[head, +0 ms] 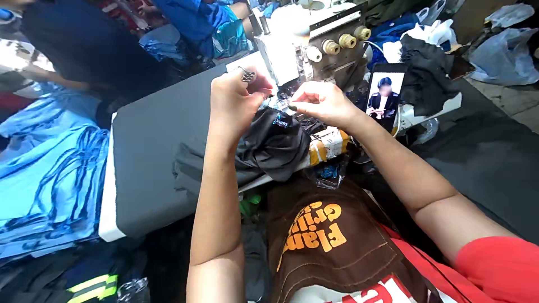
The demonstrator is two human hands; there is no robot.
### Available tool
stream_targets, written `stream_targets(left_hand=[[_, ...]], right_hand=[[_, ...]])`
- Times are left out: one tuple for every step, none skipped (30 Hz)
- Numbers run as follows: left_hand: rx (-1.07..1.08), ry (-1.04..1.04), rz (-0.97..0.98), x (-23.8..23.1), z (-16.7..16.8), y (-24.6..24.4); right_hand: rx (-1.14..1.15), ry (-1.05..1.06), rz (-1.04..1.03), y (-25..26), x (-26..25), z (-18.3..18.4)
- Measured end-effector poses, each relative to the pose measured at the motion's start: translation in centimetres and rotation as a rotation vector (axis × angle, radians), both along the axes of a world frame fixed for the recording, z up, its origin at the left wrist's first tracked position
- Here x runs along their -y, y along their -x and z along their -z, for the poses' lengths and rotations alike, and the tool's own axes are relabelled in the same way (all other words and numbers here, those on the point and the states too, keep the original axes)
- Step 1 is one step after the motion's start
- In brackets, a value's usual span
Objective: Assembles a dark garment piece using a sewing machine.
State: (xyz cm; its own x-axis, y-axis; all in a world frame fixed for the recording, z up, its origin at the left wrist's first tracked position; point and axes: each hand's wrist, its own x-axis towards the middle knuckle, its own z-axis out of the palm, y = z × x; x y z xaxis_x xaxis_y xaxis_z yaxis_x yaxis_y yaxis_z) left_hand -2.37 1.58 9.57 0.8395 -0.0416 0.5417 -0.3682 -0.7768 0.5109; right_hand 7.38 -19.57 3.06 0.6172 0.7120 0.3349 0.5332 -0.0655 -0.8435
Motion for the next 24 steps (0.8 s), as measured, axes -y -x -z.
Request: stream_targets(left_hand=[[-0.003,-0.003,0.001,0.1,0.1,0.0],[-0.004,-0.006,-0.001,0.2,0.1,0.0],[-0.006,-0.008,-0.004,0.4,0.2,-0.1],[-0.007,-0.014,-0.013,0.6,0.3,-0.1],[-0.008,-0.025,-0.025,0.7,0.4,-0.1],[-0.011,-0.032,-0.03,0.8,0.5,-0.1],[-0.011,-0.018,-0.018,0.8,0.5,0.1],[-0.006,0.032,0.029,0.7,0.3,0.4],[0.012,0.142,0.132,0.5,-0.1,0.9],[0.021,0.292,0.275,0.0,-0.6,1.6],[0.012,0.447,0.443,-0.6,-1.1,2.3],[-0.001,0.562,0.607,-1.2,-1.5,2.9],[-0.016,0.621,0.711,-1.9,-1.8,3.2],[-0.023,0.629,0.721,-2.8,-1.9,3.2],[-0.032,0.603,0.66,-3.9,-1.5,3.0],[-0.061,0.543,0.543,-5.1,-0.6,2.6],[-0.111,0.476,0.409,-6.2,0.6,1.8],[-0.184,0.403,0.284,-6.9,2.1,0.9],[-0.264,0.333,0.186,-7.2,3.8,0.0],[-0.333,0.269,0.119,-7.0,5.4,-0.9],[-0.371,0.23,0.102,-6.6,6.7,-1.5],[-0.375,0.211,0.111,-6.0,7.8,-1.8],[-0.366,0.208,0.122,-5.2,8.3,-1.9],[-0.364,0.234,0.132,-4.5,8.1,-1.6]], right_hand=[[0.02,0.023,0.009,-0.2,-0.5,0.1],[0.036,0.053,0.017,-0.3,-1.0,0.0],[0.047,0.081,0.02,-0.3,-1.6,0.0],[0.059,0.101,0.017,-0.2,-2.2,-0.2],[0.06,0.103,0.004,0.0,-2.7,-0.3],[0.062,0.093,-0.008,0.2,-3.1,-0.3],[0.067,0.075,-0.012,0.3,-3.4,-0.2],[0.066,0.053,-0.002,0.3,-3.4,0.0],[0.059,0.018,0.024,0.3,-3.2,0.3],[0.044,-0.041,0.063,0.1,-2.8,0.7],[-0.003,-0.093,0.096,0.1,-2.0,1.1],[-0.083,-0.148,0.12,0.4,-1.0,1.5],[-0.205,-0.183,0.133,1.0,0.3,2.0],[-0.352,-0.19,0.131,2.1,1.7,2.8],[-0.488,-0.167,0.131,3.5,3.2,4.0],[-0.621,-0.115,0.131,5.4,4.5,5.5],[-0.745,-0.027,0.135,7.0,5.1,6.8],[-0.872,0.036,0.119,8.5,5.2,8.1],[-1.009,0.061,0.094,9.8,5.0,9.0],[-1.132,0.062,0.072,10.9,4.4,9.5],[-1.218,0.049,0.041,11.5,3.6,9.6],[-1.278,0.035,0.036,11.8,2.5,9.4],[-1.314,0.011,0.056,12.0,1.2,9.0],[-1.333,-0.022,0.09,12.0,-0.1,8.7]])
